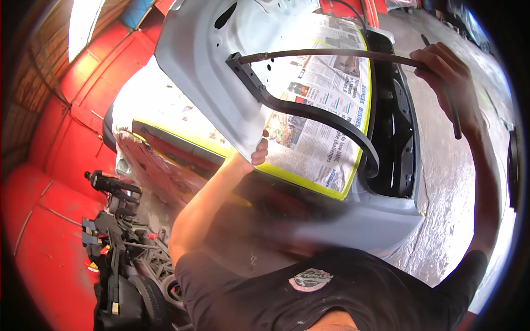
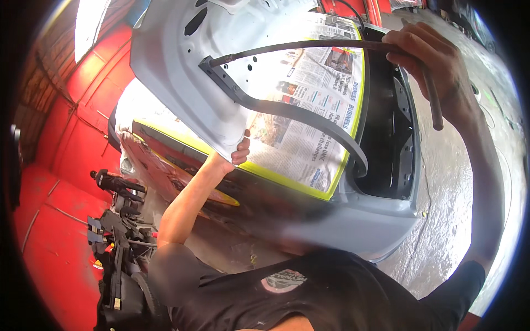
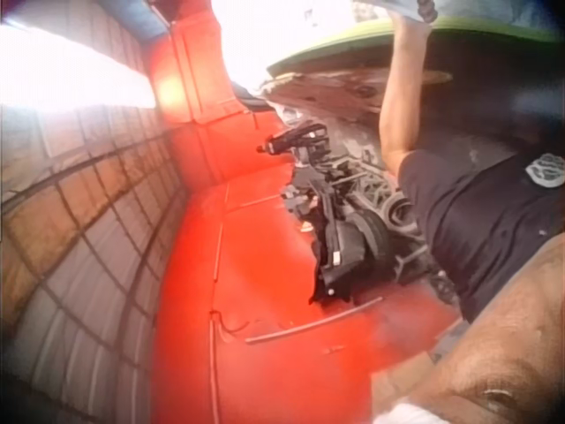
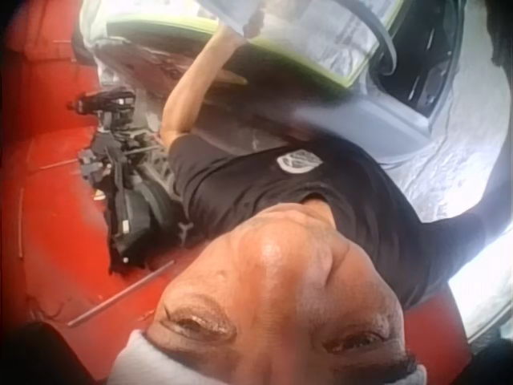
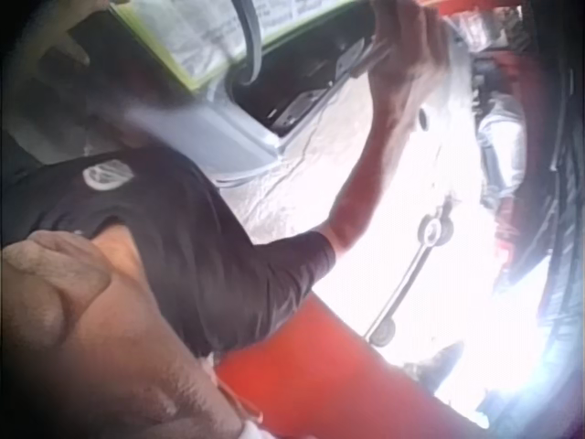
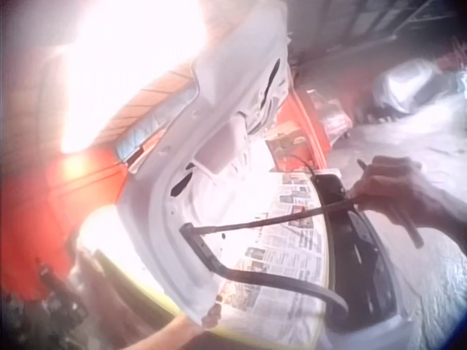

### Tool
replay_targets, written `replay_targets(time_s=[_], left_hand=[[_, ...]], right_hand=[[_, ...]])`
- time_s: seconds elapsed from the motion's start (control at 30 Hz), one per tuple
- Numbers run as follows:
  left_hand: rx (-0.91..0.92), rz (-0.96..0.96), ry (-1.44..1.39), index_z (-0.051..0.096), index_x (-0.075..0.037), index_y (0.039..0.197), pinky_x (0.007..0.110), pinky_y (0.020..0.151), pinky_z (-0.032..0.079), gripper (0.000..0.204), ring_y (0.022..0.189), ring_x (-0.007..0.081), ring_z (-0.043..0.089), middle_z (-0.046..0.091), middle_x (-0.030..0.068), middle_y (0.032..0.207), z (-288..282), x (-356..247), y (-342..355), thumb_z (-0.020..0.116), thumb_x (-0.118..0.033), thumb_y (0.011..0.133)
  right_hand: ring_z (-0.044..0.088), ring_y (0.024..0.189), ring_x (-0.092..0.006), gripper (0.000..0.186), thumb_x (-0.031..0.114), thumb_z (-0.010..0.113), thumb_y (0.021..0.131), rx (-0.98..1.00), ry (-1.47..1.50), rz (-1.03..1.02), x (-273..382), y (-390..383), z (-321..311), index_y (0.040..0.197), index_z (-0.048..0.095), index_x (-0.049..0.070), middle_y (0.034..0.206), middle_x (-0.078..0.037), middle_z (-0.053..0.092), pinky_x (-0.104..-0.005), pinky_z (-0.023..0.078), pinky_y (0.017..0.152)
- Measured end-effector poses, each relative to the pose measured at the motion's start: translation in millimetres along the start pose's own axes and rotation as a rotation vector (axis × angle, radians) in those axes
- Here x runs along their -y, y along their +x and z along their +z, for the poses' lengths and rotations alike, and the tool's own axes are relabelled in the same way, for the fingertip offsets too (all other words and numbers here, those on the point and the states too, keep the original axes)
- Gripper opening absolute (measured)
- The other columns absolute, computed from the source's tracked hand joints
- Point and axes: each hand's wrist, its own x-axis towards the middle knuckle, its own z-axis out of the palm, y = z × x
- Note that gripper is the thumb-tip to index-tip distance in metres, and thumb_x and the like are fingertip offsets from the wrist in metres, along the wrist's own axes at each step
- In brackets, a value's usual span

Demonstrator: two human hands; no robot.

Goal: The person uses a long metal rod to adjust and pry the edges of a car's trunk lid. They repeatedly open and close the trunk to check the alignment and fit of the panels.

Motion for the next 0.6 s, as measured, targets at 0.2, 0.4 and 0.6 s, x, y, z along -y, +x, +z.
replay_targets(time_s=[0.2,0.4,0.6], left_hand=[[-0.061,-0.044,0.003,0.059,-0.009,0.105,0.025,0.038,0.031,0.030,0.046,0.0098,0.040,0.049,0.0003,0.068,4,-1,-4,0.050,-0.037,0.100],[-0.001,-0.068,0.016,0.059,-0.011,0.101,0.025,0.038,0.031,0.028,0.045,0.0101,0.041,0.050,0.0003,0.068,-1,-4,-2,0.052,-0.038,0.099],[-0.085,-0.083,0.031,0.058,-0.012,0.099,0.025,0.038,0.031,0.025,0.043,0.0104,0.040,0.050,0.0009,0.064,11,-8,-8,0.056,-0.037,0.097]], right_hand=[[0.062,0.080,-0.0260,0.024,-0.002,0.075,0.082,-0.066,-0.024,-0.010,-3,-4,8,0.103,0.064,0.000,0.088,-0.011,0.062,-0.0373,0.051,0.070],[0.059,0.081,-0.0202,0.012,0.003,0.066,0.092,0.002,0.167,0.330,3,-8,4,0.101,0.060,-0.002,0.092,-0.009,0.059,-0.0303,0.048,0.072],[0.054,0.077,-0.0189,0.014,0.011,0.065,0.093,0.066,0.171,0.419,-3,-8,7,0.100,0.059,0.000,0.087,-0.007,0.054,-0.0300,0.044,0.070]])
